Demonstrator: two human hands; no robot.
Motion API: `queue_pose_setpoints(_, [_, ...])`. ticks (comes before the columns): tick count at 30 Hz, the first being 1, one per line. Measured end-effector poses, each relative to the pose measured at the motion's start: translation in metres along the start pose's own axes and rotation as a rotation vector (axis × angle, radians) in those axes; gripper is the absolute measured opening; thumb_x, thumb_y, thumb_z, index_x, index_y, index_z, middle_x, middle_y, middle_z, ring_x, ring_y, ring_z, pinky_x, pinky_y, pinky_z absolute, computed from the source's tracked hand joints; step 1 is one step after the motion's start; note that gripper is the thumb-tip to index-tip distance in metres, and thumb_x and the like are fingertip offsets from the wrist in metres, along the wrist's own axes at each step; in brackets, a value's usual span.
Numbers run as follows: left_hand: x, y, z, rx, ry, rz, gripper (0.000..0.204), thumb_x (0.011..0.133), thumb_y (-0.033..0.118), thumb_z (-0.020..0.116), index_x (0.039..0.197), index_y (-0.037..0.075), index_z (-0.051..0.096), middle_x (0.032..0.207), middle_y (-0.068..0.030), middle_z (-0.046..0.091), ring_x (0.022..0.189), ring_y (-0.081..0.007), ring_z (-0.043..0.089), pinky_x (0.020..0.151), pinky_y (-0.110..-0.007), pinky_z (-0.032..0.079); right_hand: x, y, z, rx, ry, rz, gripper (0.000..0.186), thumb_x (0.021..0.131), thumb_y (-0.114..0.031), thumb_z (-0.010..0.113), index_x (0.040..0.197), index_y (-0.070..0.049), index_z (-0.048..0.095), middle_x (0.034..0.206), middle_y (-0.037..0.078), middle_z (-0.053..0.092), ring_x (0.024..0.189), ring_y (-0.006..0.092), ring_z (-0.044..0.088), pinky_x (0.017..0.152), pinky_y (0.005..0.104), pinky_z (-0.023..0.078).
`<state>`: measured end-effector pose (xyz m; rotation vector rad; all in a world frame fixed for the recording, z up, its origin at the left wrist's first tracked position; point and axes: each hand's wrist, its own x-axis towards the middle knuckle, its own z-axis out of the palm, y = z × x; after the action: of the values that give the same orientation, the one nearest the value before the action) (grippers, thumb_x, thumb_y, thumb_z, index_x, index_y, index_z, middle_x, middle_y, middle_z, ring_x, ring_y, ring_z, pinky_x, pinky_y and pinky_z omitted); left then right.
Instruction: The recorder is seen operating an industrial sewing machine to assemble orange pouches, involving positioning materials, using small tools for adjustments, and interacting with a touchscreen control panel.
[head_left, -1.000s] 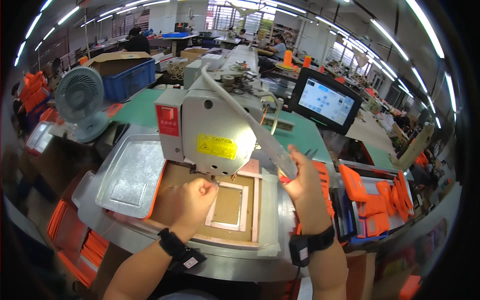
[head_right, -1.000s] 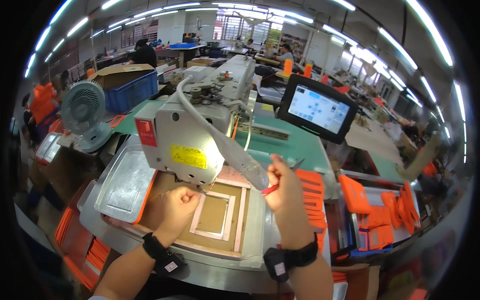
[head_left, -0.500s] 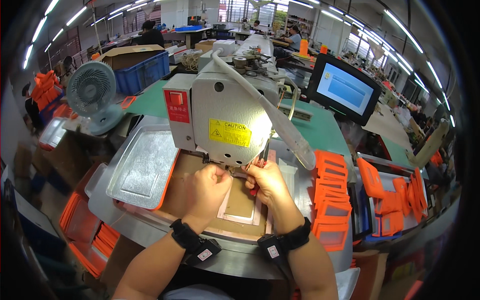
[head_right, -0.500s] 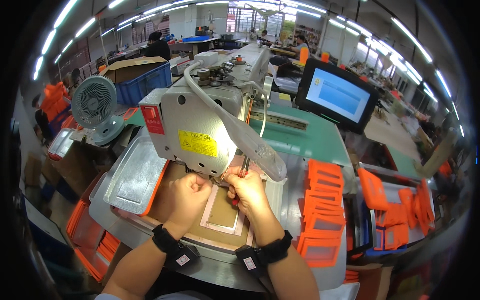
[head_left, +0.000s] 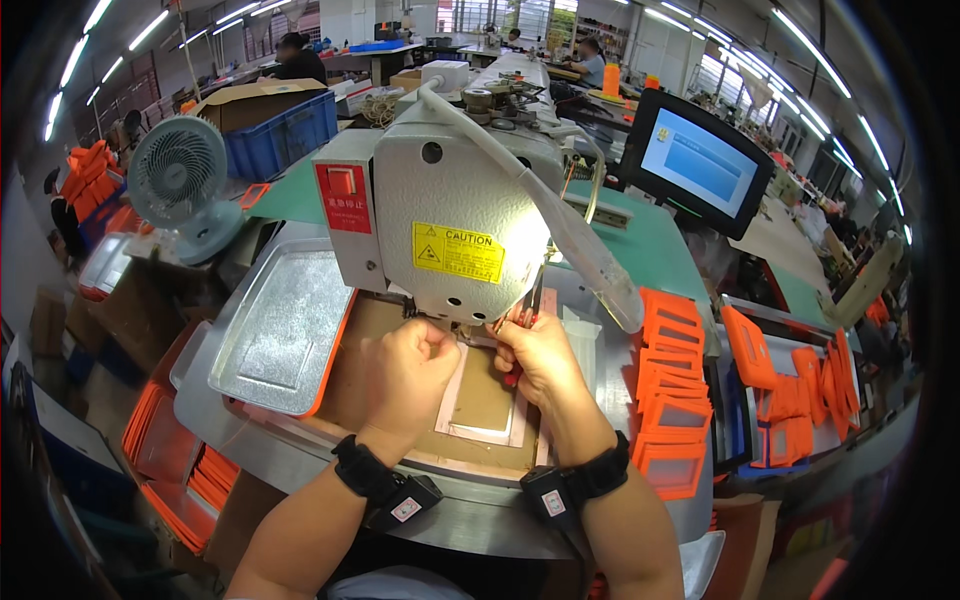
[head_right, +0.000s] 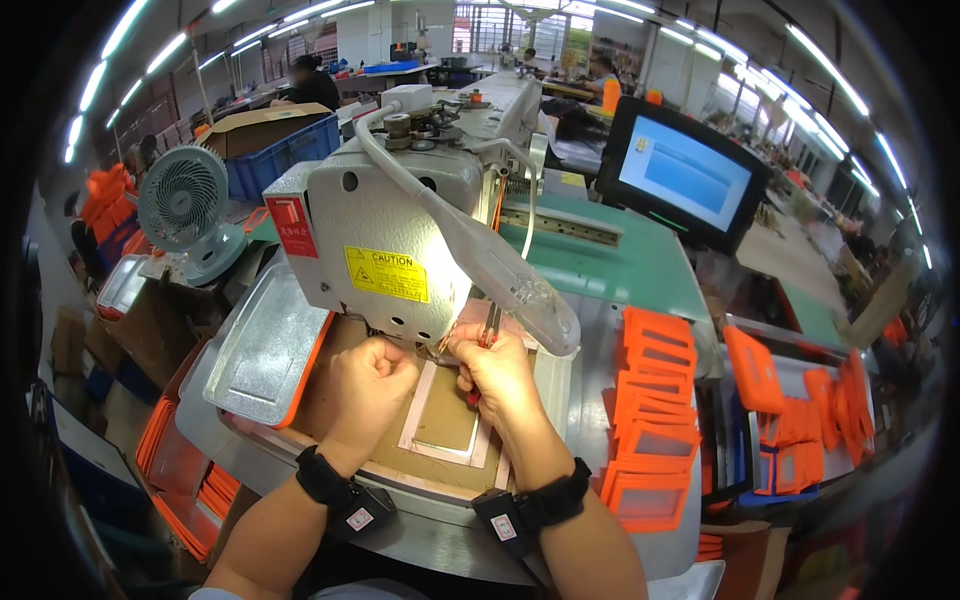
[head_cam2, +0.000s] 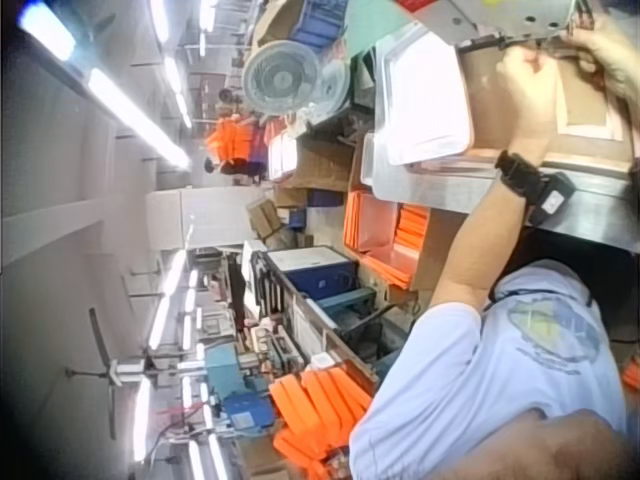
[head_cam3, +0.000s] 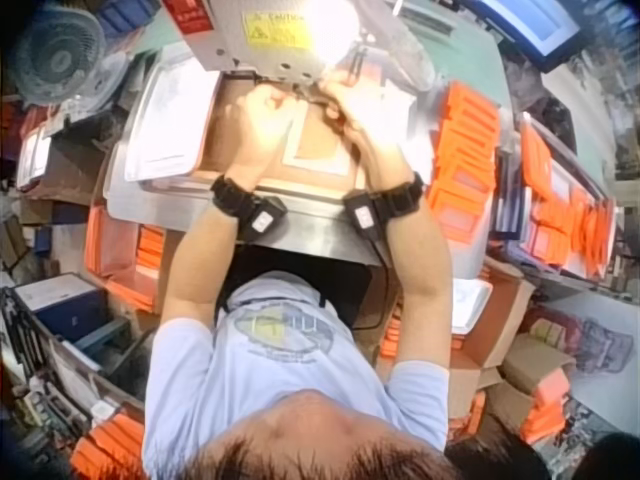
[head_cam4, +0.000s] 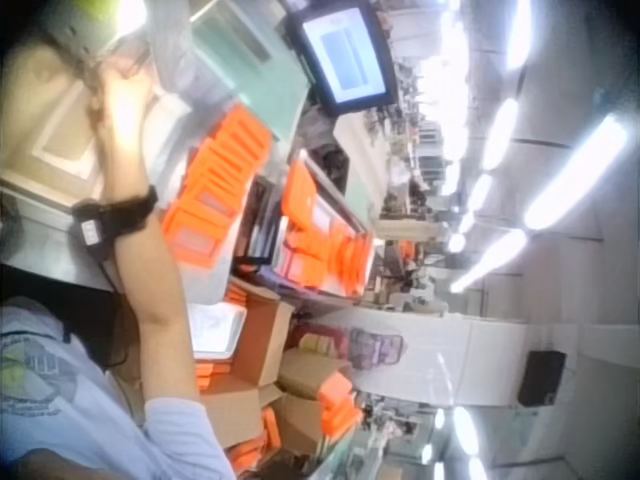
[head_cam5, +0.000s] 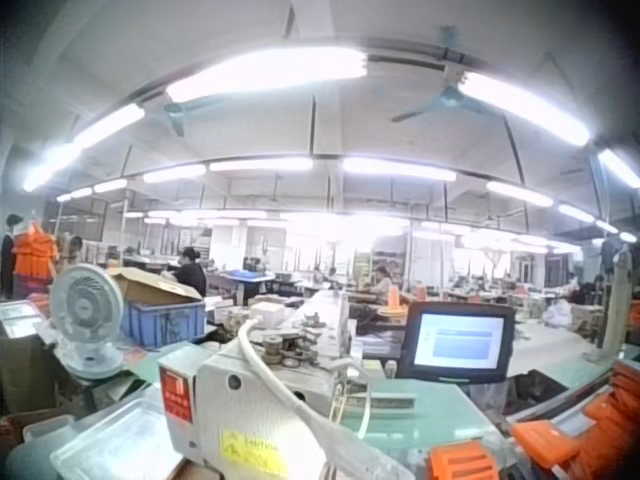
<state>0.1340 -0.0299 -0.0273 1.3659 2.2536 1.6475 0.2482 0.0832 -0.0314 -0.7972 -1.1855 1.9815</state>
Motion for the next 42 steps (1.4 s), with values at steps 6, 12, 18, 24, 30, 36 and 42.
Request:
queue_pose_setpoints(6, [0.001, 0.0, 0.0, 0.015, -0.008, -0.013, 0.018, 0.08, 0.013, 0.071, 0.069, 0.0, 0.065, 0.051, -0.0072, 0.056, 0.042, -0.0149, 0.05, 0.046, -0.033, 0.039, -0.001, 0.0, 0.001, -0.012, -0.016, -0.011, 0.002, 0.089, 0.0, 0.064, 0.09, 0.0, 0.063, 0.061, 0.0, 0.053, 0.041, 0.0061, 0.039, 0.037, 0.0241, 0.029])
queue_pose_setpoints(12, [0.001, 0.003, -0.001, -0.083, -0.061, -0.086, 0.019, 0.084, 0.017, 0.072, 0.076, -0.001, 0.07, 0.049, -0.0057, 0.052, 0.044, -0.0083, 0.044, 0.045, -0.031, 0.035, -0.002, 0.0, 0.003, -0.038, -0.033, -0.012, 0.003, 0.088, 0.001, 0.065, 0.091, 0.0, 0.064, 0.063, 0.001, 0.056, 0.041, 0.006, 0.04, 0.037, 0.0239, 0.03])
queue_pose_setpoints(18, [0.002, -0.002, 0.001, -0.168, -0.1, -0.083, 0.02, 0.085, 0.018, 0.072, 0.085, -0.002, 0.074, 0.048, -0.0052, 0.048, 0.046, -0.0051, 0.04, 0.045, -0.031, 0.033, -0.002, 0.002, 0.003, -0.042, -0.045, -0.011, 0.005, 0.087, 0.001, 0.065, 0.093, 0.001, 0.065, 0.066, 0.002, 0.058, 0.042, 0.0061, 0.042, 0.038, 0.0232, 0.031])
queue_pose_setpoints(24, [0.003, 0.001, 0.003, -0.172, -0.086, -0.067, 0.022, 0.086, 0.019, 0.07, 0.086, -0.002, 0.073, 0.052, -0.0095, 0.054, 0.047, -0.0071, 0.046, 0.047, -0.031, 0.036, -0.001, 0.003, 0.003, -0.036, -0.052, -0.006, 0.004, 0.087, 0.002, 0.065, 0.091, 0.001, 0.065, 0.066, 0.002, 0.058, 0.042, 0.0064, 0.042, 0.038, 0.0232, 0.031])
queue_pose_setpoints(30, [0.007, 0.001, 0.001, 0.02, -0.129, -0.049, 0.023, 0.086, 0.023, 0.07, 0.086, 0.001, 0.075, 0.065, -0.0147, 0.066, 0.055, -0.026, 0.064, 0.054, -0.037, 0.047, 0.0, 0.004, 0.004, -0.056, -0.043, -0.009, 0.004, 0.087, 0.003, 0.065, 0.087, 0.0, 0.063, 0.061, -0.001, 0.053, 0.04, 0.0059, 0.04, 0.036, 0.0238, 0.028])
queue_pose_setpoints(36, [0.005, 0.002, 0.003, 0.07, -0.097, 0.038, 0.02, 0.084, 0.022, 0.072, 0.088, 0.003, 0.075, 0.075, -0.0133, 0.07, 0.062, -0.0297, 0.067, 0.061, -0.04, 0.052, 0.0, 0.002, -0.002, -0.171, -0.022, -0.045, 0.003, 0.088, 0.001, 0.065, 0.085, -0.001, 0.064, 0.06, -0.002, 0.053, 0.039, 0.0058, 0.038, 0.036, 0.0247, 0.026])
queue_pose_setpoints(42, [-0.005, 0.01, -0.024, 0.133, -0.063, 0.53, 0.013, 0.081, 0.006, 0.07, 0.093, 0.003, 0.075, 0.093, -0.0112, 0.072, 0.087, -0.0277, 0.067, 0.077, -0.038, 0.054, -0.029, -0.026, -0.013, -0.641, -0.136, -0.033, 0.005, 0.087, -0.007, 0.07, 0.086, -0.002, 0.068, 0.063, -0.001, 0.057, 0.045, 0.0069, 0.045, 0.041, 0.0241, 0.033])
